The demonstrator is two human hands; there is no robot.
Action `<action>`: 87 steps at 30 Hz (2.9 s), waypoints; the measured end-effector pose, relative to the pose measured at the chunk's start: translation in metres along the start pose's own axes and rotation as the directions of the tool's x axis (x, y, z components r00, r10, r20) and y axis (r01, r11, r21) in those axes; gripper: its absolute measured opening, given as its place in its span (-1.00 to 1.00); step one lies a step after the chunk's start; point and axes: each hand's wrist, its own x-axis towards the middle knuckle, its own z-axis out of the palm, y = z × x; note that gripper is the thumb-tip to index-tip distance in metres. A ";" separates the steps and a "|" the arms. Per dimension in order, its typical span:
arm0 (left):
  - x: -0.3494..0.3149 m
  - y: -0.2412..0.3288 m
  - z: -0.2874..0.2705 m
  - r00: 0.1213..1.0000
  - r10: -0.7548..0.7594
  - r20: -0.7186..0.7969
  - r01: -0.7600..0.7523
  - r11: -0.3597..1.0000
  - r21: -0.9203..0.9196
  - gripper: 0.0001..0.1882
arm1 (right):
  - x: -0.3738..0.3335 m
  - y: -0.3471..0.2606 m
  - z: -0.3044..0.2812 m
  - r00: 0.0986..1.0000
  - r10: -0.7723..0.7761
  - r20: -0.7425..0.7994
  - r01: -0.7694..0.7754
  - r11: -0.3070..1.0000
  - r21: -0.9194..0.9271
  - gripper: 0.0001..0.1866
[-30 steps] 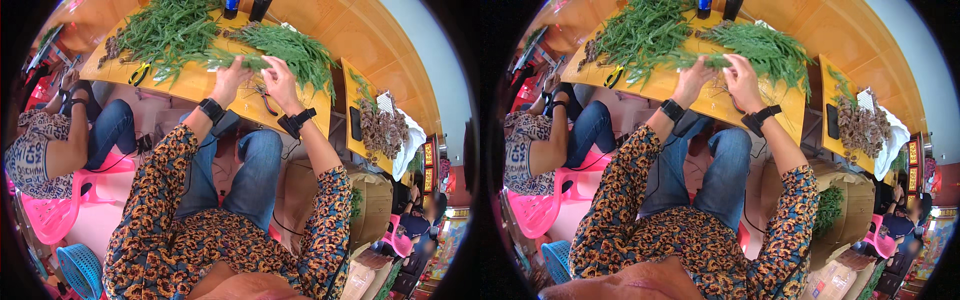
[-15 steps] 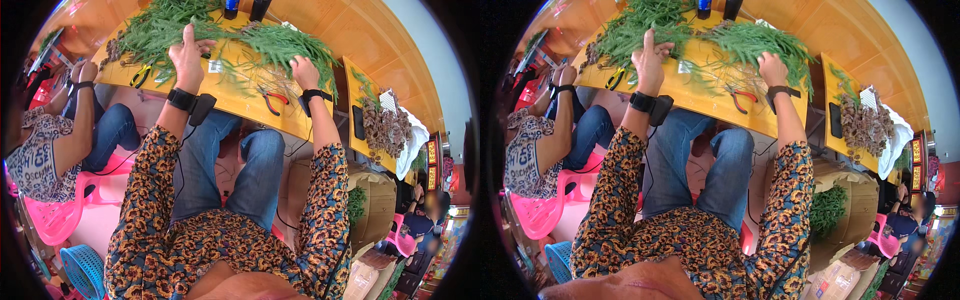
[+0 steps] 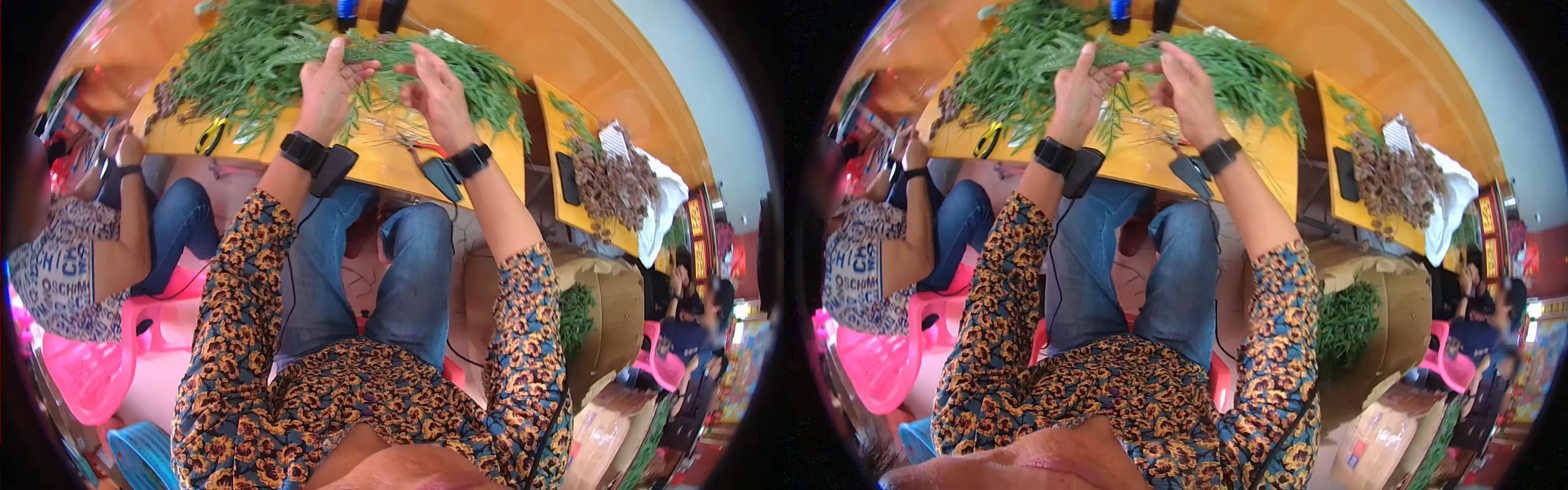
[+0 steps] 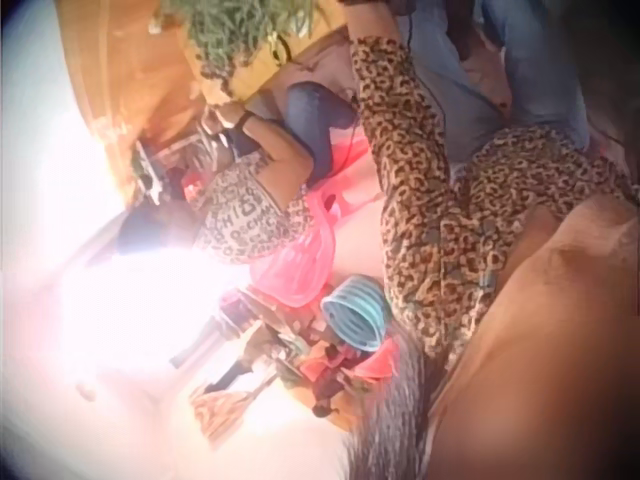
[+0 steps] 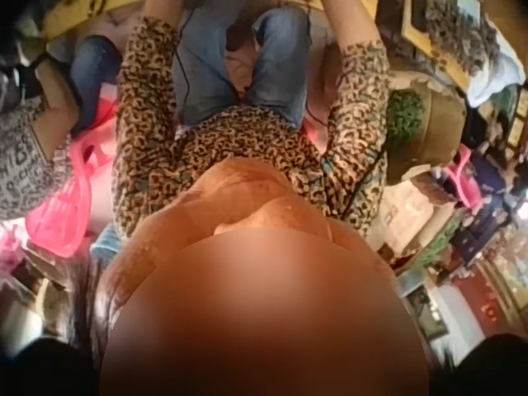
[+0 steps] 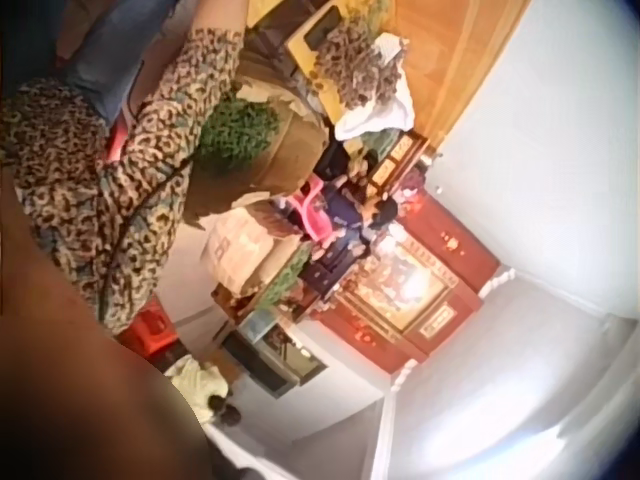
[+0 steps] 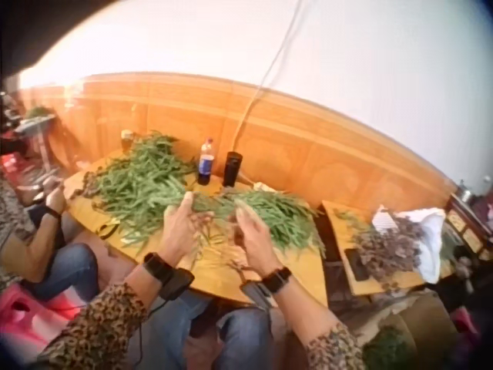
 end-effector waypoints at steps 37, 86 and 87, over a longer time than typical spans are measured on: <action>0.048 -0.077 -0.010 0.949 -0.245 0.201 -0.140 0.244 0.960 -0.66 | 0.023 -0.020 -0.106 0.916 -0.243 -0.318 0.199 0.966 -0.165 -0.45; -0.053 -0.067 0.053 0.950 0.087 -0.300 -0.049 0.990 0.134 -0.78 | -0.052 0.016 -0.027 0.828 -0.255 -0.500 0.330 0.942 0.065 -0.65; -0.054 -0.062 0.055 0.950 0.082 -0.303 -0.043 0.990 0.133 -0.78 | -0.051 0.016 -0.024 0.823 -0.271 -0.499 0.320 0.947 0.014 -0.65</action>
